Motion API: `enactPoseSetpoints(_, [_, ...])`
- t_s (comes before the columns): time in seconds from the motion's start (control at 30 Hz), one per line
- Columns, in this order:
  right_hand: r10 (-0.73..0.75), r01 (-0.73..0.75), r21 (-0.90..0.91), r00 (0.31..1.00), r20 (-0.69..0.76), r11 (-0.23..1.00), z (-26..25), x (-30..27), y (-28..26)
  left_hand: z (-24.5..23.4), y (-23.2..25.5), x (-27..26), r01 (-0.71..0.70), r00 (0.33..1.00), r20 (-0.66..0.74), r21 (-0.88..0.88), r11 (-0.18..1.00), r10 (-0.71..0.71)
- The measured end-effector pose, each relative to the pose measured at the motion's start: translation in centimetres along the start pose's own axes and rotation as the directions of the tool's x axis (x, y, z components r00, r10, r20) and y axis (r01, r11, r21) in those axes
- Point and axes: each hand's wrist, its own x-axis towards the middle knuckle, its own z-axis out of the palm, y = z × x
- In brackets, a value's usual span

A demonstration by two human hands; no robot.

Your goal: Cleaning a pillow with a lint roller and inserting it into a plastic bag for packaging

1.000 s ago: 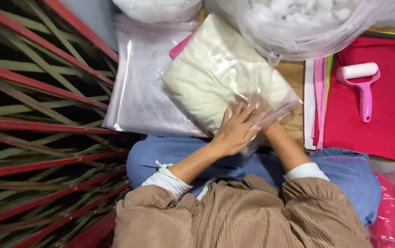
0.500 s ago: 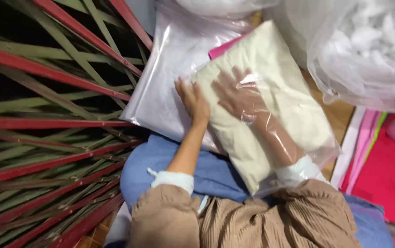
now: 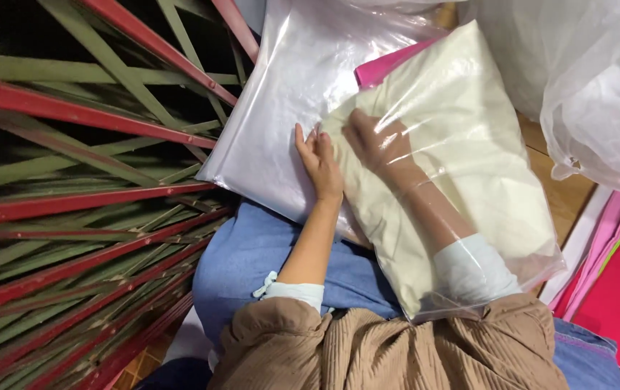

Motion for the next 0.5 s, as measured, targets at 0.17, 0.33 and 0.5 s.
enactPoseSetpoints(0.17, [-0.29, -0.146, -0.624, 0.789, -0.542, 0.767, 4.4, 0.7, 0.8, 0.4, 0.9, -0.1, 0.092, 0.996, -0.011, -0.019, 0.996, -0.093])
enactPoseSetpoints(0.33, [-0.311, 0.313, -0.002, 0.943, -0.118, 0.95, 0.6, 1.6, 0.6, 0.4, 1.8, 0.0, 0.067, 0.997, 0.034, 0.046, 0.997, -0.069])
enactPoseSetpoints(0.5, [-0.242, 0.243, 0.102, 0.97, -0.02, 0.965, -2.2, 2.6, -0.6, 0.7, 1.7, -0.6, 0.091, 0.987, 0.131, 0.024, 0.996, -0.094])
